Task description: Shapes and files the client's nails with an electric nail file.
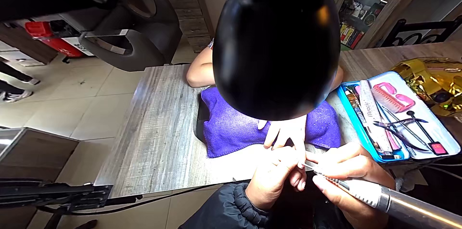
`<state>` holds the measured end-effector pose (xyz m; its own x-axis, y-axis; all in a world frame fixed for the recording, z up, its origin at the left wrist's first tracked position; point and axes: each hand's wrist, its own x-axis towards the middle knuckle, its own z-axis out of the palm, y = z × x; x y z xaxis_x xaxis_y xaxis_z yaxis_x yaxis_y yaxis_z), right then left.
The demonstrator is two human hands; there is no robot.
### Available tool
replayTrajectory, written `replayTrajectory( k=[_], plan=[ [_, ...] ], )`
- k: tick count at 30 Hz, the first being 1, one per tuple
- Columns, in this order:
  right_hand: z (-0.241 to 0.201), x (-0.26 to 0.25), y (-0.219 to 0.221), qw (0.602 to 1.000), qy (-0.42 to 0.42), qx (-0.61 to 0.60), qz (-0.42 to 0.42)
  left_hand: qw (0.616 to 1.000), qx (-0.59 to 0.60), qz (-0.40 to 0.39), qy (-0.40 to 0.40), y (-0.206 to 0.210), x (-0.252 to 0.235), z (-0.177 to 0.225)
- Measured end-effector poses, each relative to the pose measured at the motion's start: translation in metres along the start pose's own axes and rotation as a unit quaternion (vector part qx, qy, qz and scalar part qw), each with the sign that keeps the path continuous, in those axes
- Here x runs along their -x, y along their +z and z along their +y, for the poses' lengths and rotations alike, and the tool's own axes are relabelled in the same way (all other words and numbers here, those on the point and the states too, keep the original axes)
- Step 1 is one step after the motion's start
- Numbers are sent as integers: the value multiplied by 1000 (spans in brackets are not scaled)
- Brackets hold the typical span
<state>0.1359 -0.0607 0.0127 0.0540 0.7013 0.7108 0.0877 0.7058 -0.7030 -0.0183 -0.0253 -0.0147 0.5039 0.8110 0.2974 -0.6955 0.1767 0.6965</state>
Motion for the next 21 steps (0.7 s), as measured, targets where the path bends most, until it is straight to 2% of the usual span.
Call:
replayTrajectory(
  k=[11, 16, 21],
  plan=[
    [1, 0, 3, 1000, -2, -17, 17, 1000, 12, -16, -10, -3, 2, 1],
    [1, 1, 3, 999, -35, 8, -12, 1000, -4, -17, 4, -3, 2, 2],
    [1, 2, 6, 1000, -13, -1, 7, 1000, -1, -17, -7, -3, 2, 3]
  ],
)
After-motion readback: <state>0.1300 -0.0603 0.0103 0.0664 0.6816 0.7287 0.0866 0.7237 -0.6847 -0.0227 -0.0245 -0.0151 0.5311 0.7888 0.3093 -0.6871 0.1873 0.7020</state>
